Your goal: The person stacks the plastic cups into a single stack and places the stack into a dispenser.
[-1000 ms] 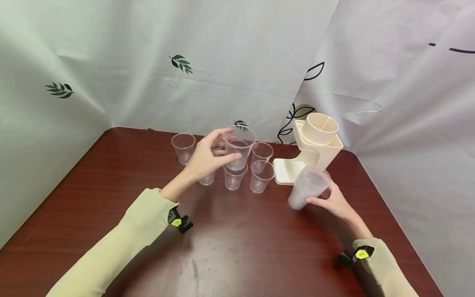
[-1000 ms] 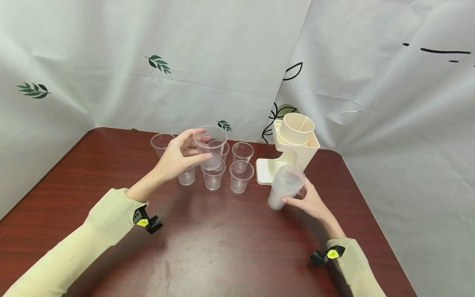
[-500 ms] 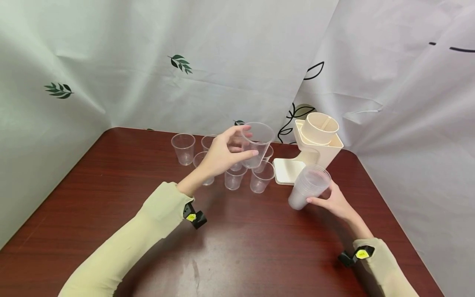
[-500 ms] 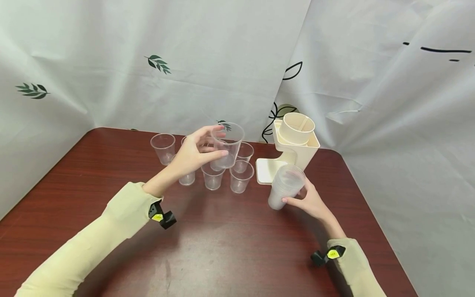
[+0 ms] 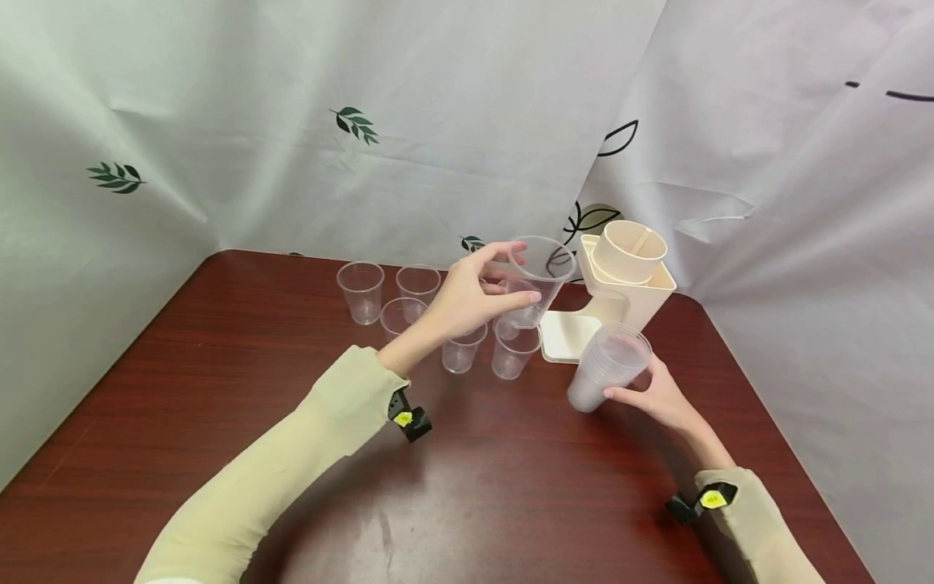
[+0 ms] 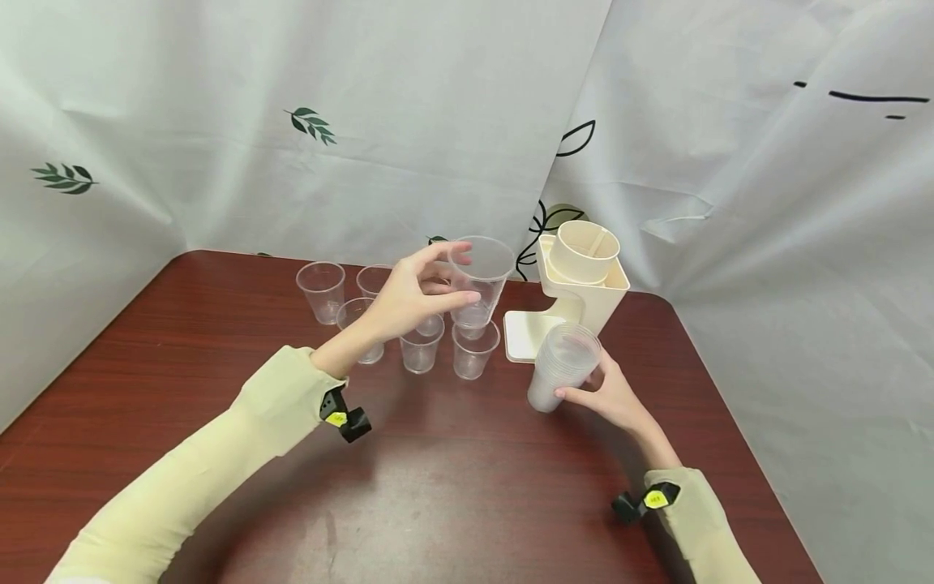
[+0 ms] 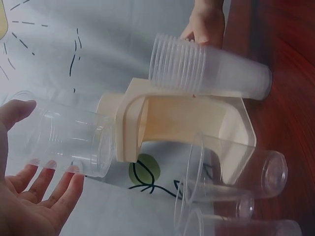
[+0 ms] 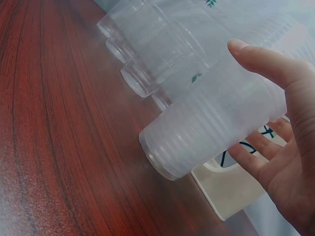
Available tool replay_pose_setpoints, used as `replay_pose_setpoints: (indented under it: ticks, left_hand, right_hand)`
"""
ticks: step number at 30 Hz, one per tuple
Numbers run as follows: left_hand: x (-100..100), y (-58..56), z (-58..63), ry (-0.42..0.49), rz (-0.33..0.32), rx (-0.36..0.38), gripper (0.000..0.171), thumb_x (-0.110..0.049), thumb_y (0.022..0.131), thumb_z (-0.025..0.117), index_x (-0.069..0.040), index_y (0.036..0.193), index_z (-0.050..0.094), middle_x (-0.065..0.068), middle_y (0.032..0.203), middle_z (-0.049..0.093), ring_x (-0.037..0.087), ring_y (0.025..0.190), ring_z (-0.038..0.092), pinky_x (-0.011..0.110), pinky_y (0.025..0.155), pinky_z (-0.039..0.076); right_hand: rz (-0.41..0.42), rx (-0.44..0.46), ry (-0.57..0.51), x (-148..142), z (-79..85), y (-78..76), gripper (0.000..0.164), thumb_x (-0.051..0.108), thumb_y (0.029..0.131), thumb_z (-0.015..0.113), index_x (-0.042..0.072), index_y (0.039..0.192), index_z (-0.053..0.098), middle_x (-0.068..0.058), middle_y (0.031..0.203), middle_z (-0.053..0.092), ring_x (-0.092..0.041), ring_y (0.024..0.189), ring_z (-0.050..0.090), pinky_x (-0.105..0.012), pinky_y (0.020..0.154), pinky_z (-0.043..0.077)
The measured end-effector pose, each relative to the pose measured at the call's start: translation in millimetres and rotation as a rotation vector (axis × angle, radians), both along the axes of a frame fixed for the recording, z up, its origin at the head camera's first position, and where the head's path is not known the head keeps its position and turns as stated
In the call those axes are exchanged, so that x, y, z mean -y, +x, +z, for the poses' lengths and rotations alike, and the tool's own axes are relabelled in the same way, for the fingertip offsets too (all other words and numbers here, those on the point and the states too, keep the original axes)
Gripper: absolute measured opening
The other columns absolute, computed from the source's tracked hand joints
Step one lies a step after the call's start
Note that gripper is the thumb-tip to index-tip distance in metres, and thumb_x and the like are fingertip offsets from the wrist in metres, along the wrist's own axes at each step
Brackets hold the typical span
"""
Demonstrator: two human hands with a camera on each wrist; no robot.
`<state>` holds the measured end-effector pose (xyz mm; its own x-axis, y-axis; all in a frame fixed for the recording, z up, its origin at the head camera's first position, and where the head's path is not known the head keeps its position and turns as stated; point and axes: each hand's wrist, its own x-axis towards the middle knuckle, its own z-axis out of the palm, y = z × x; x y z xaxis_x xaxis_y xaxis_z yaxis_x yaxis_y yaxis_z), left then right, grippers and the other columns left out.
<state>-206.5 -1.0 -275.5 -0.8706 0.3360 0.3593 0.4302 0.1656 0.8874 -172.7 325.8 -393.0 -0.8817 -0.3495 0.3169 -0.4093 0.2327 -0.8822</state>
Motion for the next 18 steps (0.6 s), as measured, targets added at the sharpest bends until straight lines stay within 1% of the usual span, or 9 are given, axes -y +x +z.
replay_pose_setpoints:
  ticks: [7, 11, 16, 18]
  left_hand:
    - [-14.3, -2.3, 1.5, 0.023, -0.050, -0.001, 0.060, -0.023, 0.079, 0.079, -0.019, 0.134, 0.055, -0.003, 0.130, 0.058, 0.013, 0.105, 0.065, 0.022, 0.090, 0.053]
    - [-22.6, -3.6, 2.7, 0.028, -0.073, -0.018, 0.061, -0.022, 0.079, 0.079, -0.018, 0.135, 0.054, -0.002, 0.131, 0.059, 0.013, 0.104, 0.065, 0.022, 0.089, 0.054]
    - [-33.5, -5.4, 3.0, 0.034, -0.094, -0.037, 0.062, -0.022, 0.078, 0.079, -0.017, 0.134, 0.054, -0.002, 0.131, 0.060, 0.013, 0.101, 0.066, 0.022, 0.087, 0.054]
    - [-37.8, -5.7, 3.7, 0.031, -0.100, -0.034, 0.061, -0.022, 0.078, 0.079, -0.016, 0.134, 0.054, -0.003, 0.133, 0.059, 0.013, 0.103, 0.066, 0.021, 0.087, 0.054]
  right_hand:
    - [-0.045, -0.004, 0.045, 1.9, 2.4, 1.1, 0.080, -0.017, 0.071, 0.071, -0.001, 0.142, 0.036, 0.013, 0.122, 0.056, 0.001, 0.106, 0.056, -0.013, 0.083, 0.051]
    - [-0.067, -0.007, 0.048, 1.9, 3.1, 1.2, 0.083, -0.018, 0.070, 0.072, -0.001, 0.142, 0.035, 0.014, 0.123, 0.055, 0.001, 0.108, 0.054, -0.012, 0.086, 0.049]
    - [-0.056, -0.022, 0.043, 0.9, 1.4, 0.5, 0.084, -0.018, 0.070, 0.071, -0.001, 0.143, 0.034, 0.014, 0.125, 0.054, 0.001, 0.110, 0.053, -0.010, 0.089, 0.046]
    - [-0.051, -0.024, 0.039, 1.0, 0.9, 0.4, 0.084, -0.019, 0.070, 0.071, -0.002, 0.143, 0.034, 0.014, 0.125, 0.054, 0.001, 0.110, 0.053, -0.010, 0.089, 0.046]
